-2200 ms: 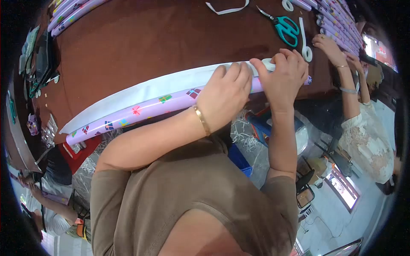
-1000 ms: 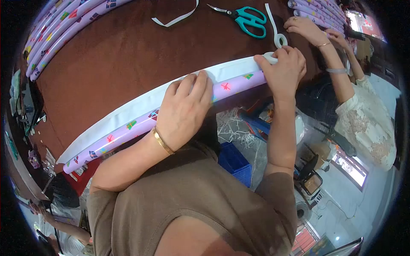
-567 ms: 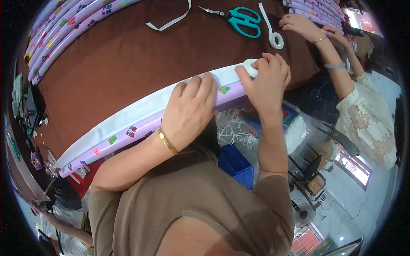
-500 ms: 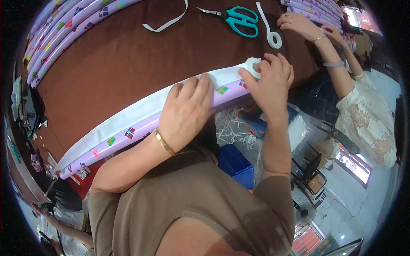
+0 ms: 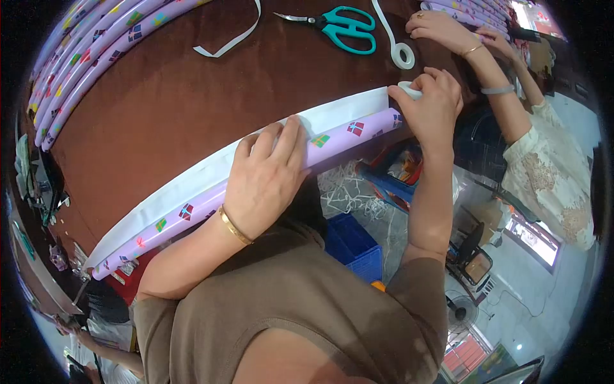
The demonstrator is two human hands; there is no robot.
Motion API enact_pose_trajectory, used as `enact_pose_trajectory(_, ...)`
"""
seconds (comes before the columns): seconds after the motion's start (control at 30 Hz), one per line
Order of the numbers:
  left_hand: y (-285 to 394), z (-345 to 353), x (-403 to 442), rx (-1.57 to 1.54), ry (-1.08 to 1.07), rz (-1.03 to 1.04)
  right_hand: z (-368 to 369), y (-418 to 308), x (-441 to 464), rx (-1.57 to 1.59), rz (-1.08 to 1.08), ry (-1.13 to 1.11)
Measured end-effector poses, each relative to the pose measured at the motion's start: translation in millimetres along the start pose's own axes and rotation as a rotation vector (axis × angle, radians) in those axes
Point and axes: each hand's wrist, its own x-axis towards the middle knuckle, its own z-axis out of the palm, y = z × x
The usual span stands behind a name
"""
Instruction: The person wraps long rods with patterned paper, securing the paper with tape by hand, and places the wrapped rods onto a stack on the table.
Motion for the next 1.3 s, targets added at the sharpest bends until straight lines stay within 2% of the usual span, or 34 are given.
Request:
enact_pose_trajectory(0.17,-2,1,-1,0.002,0.008,0.001,6,-6,3,-0.020,-0.002,0.005)
enact_pose_trajectory(0.33,-2,1,3,0.023,0.032,0.014,6,-7,13,-0.057,0.069,-0.084)
enact_pose_trajectory(0.53,-3,0,-1,0.034,0.068,0.061,-2,-5,17,-0.037,0.051,-0.155)
enact_pose_trajectory(0.57,-2,1,-3,0.052,0.084,0.057,-1,-6,16,-0.029,0.043,-0.133)
enact_pose_trajectory(0.63,-2,3,-6,0.046,0.010,0.010,3,-14,16,0.039,-0.100,0.163)
enact_pose_trajectory(0.7,-2,2,-9,0.037,0.020,0.033,4,-29,28,0.193,-0.197,0.260)
enact_pose_trajectory(0.8,0,1,-10,0.067,0.024,0.044,13,-50,51,0.298,-0.322,0.119)
enact_pose_trajectory(0.83,0,1,-10,0.068,0.029,0.050,16,-56,57,0.243,-0.335,0.056)
enact_pose_trajectory(0.93,-2,1,-11,0.082,0.065,0.061,24,-63,76,0.241,-0.339,0.013)
enact_pose_trajectory(1.0,-2,2,-13,0.074,0.089,0.081,20,-62,81,0.202,-0.313,-0.112)
enact_pose_trajectory(1.17,-1,7,-13,0.077,0.121,0.083,18,-61,89,0.192,-0.284,-0.083)
enact_pose_trajectory(1.23,1,6,-13,0.075,0.132,0.098,14,-59,93,0.153,-0.285,-0.222)
enact_pose_trajectory(1.3,1,4,-12,0.057,0.128,0.085,6,-56,87,0.164,-0.295,-0.223)
